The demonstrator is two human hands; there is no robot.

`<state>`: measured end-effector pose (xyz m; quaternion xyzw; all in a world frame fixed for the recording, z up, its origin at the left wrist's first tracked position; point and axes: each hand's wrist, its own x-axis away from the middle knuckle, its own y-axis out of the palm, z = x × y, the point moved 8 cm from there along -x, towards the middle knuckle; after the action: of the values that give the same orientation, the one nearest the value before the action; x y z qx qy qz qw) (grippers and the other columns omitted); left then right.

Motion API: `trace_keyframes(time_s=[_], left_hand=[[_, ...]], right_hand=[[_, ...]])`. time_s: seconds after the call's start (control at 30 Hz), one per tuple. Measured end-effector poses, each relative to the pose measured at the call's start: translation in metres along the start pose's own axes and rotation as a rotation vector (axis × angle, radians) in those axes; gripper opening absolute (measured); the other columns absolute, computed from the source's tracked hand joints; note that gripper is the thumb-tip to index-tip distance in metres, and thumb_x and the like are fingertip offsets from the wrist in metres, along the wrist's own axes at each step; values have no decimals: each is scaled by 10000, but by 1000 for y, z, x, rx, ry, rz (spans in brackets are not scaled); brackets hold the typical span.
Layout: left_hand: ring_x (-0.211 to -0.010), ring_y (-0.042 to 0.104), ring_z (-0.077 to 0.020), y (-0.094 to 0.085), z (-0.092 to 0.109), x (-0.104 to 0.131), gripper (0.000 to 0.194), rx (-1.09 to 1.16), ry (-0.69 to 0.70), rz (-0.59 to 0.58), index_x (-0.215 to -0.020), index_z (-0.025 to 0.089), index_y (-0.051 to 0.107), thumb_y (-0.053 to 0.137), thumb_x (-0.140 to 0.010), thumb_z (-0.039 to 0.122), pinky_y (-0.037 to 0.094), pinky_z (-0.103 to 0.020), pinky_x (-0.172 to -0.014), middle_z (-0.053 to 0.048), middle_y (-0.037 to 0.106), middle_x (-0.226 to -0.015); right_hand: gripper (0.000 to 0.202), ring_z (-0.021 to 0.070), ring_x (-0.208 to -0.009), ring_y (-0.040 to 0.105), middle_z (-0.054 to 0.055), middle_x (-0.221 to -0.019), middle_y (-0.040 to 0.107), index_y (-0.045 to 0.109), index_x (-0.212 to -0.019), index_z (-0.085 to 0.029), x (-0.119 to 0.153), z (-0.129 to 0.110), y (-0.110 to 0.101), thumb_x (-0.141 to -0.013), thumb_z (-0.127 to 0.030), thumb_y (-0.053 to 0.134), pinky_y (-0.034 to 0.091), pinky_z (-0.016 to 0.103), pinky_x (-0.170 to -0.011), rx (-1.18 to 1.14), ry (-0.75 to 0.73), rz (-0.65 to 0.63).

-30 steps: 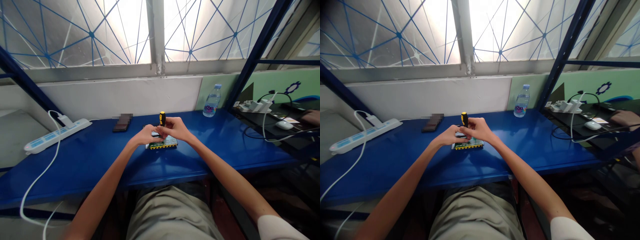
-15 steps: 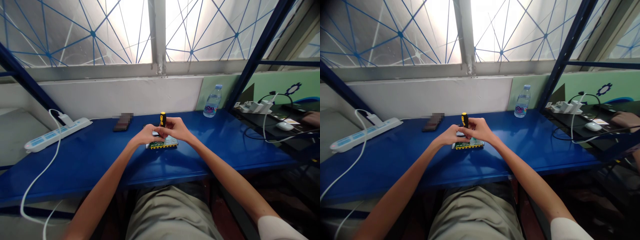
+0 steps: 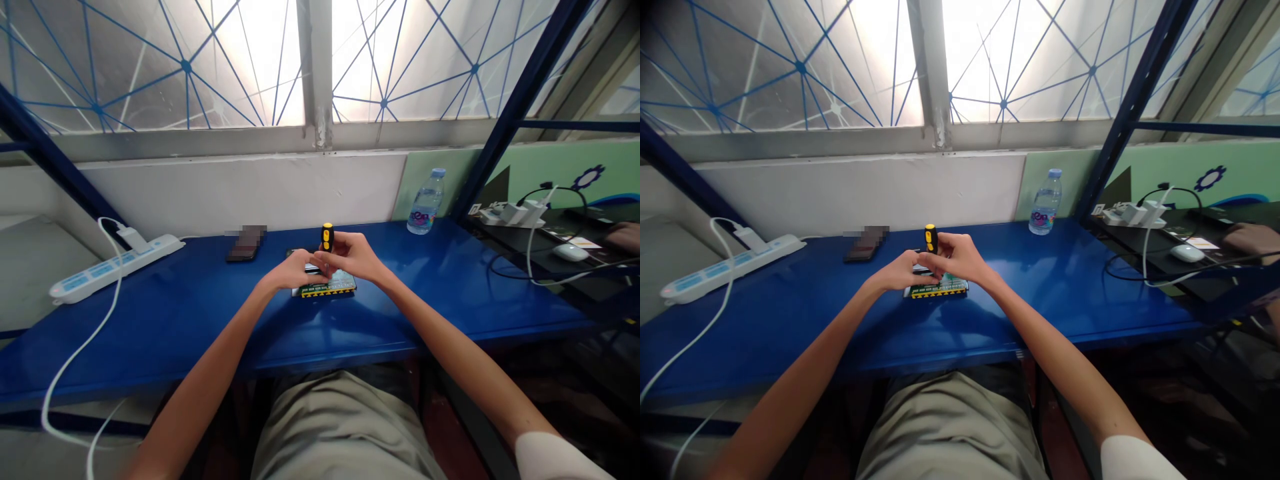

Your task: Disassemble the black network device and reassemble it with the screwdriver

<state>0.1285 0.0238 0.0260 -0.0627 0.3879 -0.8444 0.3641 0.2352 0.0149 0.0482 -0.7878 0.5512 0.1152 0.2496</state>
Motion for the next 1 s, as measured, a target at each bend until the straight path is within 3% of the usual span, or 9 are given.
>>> trace_keyframes(time_s=[0.47,0.7,1.0], left_hand=[[-858,695,-218,-1,-9,-1,212,6,-59,45,-796,165,753,792,-728,362,499,-304,-827,-21,759,-844],[-897,695,-224,1,0,0,216,13,-21,-6,-851,163,781,744,-763,357,495,-311,-863,-34,775,-886],[-883,704,-233,0,-8,1,230,36,-88,10,-835,172,799,777,-740,380,508,-316,-842,-33,782,-861]], right_hand=[[357,188,-593,699,14,-670,702,637,-883,-181,1,0,3,-758,-481,784,567,312,-584,-10,2,-24],[347,190,-576,700,14,-670,701,644,-867,-181,0,0,2,-774,-493,766,568,317,-584,1,24,-20],[351,184,-572,695,-5,-636,679,637,-863,-188,1,-1,3,-760,-492,778,561,306,-570,-20,18,-29]])
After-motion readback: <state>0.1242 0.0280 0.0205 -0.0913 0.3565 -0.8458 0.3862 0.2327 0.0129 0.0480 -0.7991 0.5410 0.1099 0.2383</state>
